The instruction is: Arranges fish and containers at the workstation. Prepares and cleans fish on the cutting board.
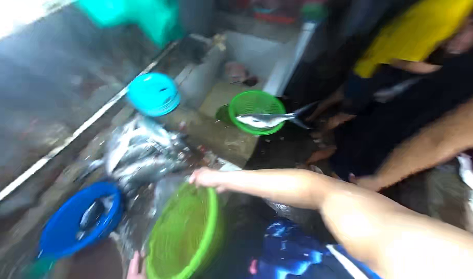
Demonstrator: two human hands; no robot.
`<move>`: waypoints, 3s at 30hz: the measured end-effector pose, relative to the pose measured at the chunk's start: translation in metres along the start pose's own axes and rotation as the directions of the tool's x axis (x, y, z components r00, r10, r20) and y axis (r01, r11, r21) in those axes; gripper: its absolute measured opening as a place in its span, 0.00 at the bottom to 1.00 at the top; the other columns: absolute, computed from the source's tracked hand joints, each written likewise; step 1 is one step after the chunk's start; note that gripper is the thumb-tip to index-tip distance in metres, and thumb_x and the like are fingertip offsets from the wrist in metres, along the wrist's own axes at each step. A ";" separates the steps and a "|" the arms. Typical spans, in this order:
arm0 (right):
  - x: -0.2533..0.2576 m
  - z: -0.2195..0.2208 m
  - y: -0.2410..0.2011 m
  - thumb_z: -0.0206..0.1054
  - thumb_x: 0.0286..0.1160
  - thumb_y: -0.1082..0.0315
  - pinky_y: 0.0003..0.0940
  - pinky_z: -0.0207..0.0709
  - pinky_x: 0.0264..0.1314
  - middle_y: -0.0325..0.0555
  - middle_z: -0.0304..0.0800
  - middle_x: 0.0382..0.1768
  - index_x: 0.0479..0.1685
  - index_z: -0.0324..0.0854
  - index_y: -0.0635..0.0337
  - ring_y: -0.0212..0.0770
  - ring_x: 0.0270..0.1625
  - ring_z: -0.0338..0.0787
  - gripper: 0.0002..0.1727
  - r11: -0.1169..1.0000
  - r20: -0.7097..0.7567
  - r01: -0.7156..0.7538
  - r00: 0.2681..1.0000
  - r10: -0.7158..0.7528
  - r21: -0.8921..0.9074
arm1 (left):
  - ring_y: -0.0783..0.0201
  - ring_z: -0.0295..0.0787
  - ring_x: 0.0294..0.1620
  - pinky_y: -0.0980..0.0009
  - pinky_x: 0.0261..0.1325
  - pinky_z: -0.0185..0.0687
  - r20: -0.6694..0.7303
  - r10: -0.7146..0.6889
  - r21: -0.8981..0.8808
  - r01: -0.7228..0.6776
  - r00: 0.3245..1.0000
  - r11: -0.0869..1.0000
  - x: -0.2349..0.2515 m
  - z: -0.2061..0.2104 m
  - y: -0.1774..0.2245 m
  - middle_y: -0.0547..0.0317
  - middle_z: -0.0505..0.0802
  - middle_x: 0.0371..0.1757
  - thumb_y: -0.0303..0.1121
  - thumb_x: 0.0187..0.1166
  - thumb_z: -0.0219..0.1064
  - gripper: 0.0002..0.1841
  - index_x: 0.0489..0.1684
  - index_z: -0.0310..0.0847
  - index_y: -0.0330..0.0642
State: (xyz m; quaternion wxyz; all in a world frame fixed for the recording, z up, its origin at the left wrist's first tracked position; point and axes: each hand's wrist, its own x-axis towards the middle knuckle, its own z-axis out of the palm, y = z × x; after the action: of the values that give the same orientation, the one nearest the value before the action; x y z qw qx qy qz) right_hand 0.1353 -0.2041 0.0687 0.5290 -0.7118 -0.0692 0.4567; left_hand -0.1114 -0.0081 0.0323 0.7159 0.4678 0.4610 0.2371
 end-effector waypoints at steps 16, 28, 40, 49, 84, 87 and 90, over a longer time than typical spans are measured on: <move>0.141 -0.005 -0.011 0.72 0.55 0.83 0.48 0.91 0.58 0.58 0.87 0.65 0.83 0.57 0.62 0.50 0.63 0.91 0.46 0.819 -0.622 0.556 0.694 -0.362 0.144 | 0.75 0.70 0.19 0.80 0.22 0.70 0.239 0.580 -0.076 -0.580 0.779 0.811 -0.038 -0.027 0.131 0.70 0.80 0.32 0.32 0.85 0.53 0.11 0.60 0.76 0.50; 0.109 0.103 0.005 0.75 0.69 0.49 0.57 0.69 0.85 0.64 0.65 0.85 0.79 0.72 0.62 0.60 0.87 0.67 0.40 0.359 0.062 0.785 0.448 -0.892 -0.504 | 0.71 0.78 0.26 0.75 0.27 0.78 0.270 0.599 -0.238 -0.550 0.754 0.800 -0.068 -0.046 0.101 0.63 0.86 0.47 0.45 0.76 0.73 0.26 0.70 0.76 0.46; 0.122 0.151 -0.002 0.74 0.68 0.73 0.49 0.86 0.64 0.47 0.90 0.55 0.70 0.80 0.53 0.45 0.56 0.91 0.26 0.524 0.504 0.749 0.662 -0.555 -0.406 | 0.61 0.87 0.48 0.66 0.51 0.85 -0.325 -0.037 -0.321 -0.074 0.945 0.944 0.115 -0.058 0.060 0.49 0.85 0.64 0.55 0.91 0.50 0.31 0.81 0.63 0.39; 0.140 0.150 -0.019 0.75 0.62 0.67 0.62 0.84 0.63 0.65 0.77 0.71 0.57 0.88 0.56 0.63 0.66 0.86 0.20 0.310 0.331 0.369 0.928 -0.170 -0.876 | 0.64 0.75 0.17 0.70 0.20 0.73 -0.392 -0.310 -0.119 0.286 0.866 0.951 0.267 -0.017 0.028 0.52 0.84 0.27 0.35 0.79 0.61 0.11 0.50 0.76 0.40; 0.112 0.085 -0.022 0.78 0.55 0.64 0.65 0.83 0.58 0.59 0.90 0.52 0.52 0.86 0.63 0.59 0.58 0.90 0.22 0.435 0.277 0.497 0.835 -0.475 -0.751 | 0.70 0.85 0.28 0.70 0.34 0.86 -0.386 0.463 0.288 -0.373 0.798 0.882 0.071 -0.039 -0.010 0.54 0.90 0.39 0.29 0.74 0.75 0.26 0.70 0.71 0.32; 0.110 0.077 0.002 0.77 0.51 0.72 0.60 0.85 0.46 0.53 0.88 0.43 0.44 0.87 0.59 0.54 0.46 0.90 0.17 0.428 0.286 0.551 0.791 -0.540 -0.717 | 0.71 0.66 0.07 0.74 0.08 0.66 -0.278 0.209 0.152 -0.172 0.937 0.973 0.082 -0.008 0.036 0.57 0.86 0.25 0.33 0.78 0.74 0.17 0.59 0.76 0.42; 0.109 0.068 0.026 0.77 0.52 0.73 0.58 0.85 0.47 0.51 0.90 0.42 0.52 0.89 0.56 0.52 0.44 0.90 0.21 0.475 0.284 0.567 0.791 -0.542 -0.673 | 0.71 0.71 0.10 0.72 0.15 0.75 0.094 0.071 0.292 -0.095 0.993 0.952 0.088 0.025 0.069 0.64 0.84 0.21 0.59 0.87 0.59 0.22 0.45 0.79 0.48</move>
State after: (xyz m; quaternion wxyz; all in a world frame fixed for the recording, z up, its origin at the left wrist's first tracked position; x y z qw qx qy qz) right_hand 0.1389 -0.1051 -0.0167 0.3174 -0.7920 -0.4796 0.2049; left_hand -0.0422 0.0795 0.0585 0.6454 0.5981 0.4413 0.1757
